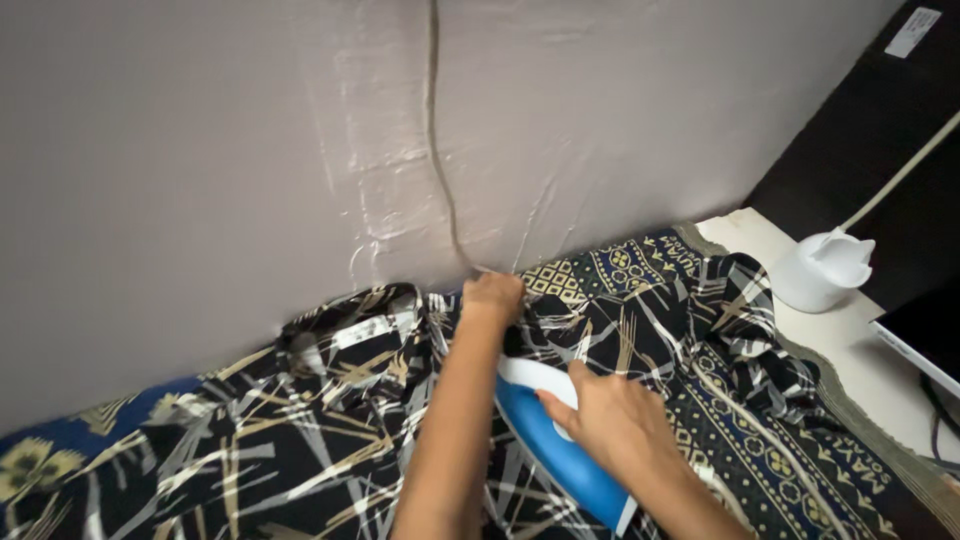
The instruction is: The person irons a patterned shirt laid out on a bed. They smooth the fabric with their hands, use a blue and white iron to press the front and sleeves, and adjust the shirt's position to reach different areas.
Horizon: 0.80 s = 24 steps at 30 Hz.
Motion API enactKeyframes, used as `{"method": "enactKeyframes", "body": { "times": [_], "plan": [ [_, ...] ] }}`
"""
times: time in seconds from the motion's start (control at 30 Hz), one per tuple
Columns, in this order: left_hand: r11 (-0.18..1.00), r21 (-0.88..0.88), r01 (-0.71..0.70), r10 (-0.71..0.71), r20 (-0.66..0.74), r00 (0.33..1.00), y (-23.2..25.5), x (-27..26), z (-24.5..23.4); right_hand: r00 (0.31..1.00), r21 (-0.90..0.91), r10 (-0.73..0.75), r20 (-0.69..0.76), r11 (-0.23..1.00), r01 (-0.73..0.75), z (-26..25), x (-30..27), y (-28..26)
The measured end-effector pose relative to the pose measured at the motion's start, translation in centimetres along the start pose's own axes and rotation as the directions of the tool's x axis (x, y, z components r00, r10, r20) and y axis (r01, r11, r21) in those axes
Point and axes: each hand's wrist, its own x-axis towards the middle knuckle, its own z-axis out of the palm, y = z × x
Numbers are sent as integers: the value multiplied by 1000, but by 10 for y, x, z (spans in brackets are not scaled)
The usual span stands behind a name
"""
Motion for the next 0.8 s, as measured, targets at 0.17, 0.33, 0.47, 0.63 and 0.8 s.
{"method": "enactKeyframes", "body": {
  "times": [0.17, 0.33, 0.47, 0.63, 0.8],
  "plan": [
    [940, 254, -230, 267, -122, 956, -17, 39, 17, 1000, -17, 15, 24, 1000, -15, -3, 6, -4],
    [926, 219, -308, 340, -125, 932, -29, 50, 13, 999, 3, 31, 21, 1000, -31, -1, 15, -6],
    [910, 109, -401, 411, -99, 906, -39, 42, -7, 999, -15, 13, -31, 1000, -14, 3, 29, -12],
    [940, 167, -296, 329, -225, 917, -74, 4, -20, 997, 7, 30, -67, 1000, -30, 8, 50, -25],
    [959, 264, -104, 175, -262, 949, -106, -43, -22, 990, 32, 2, -142, 999, 3, 9, 67, -35]
  ]
}}
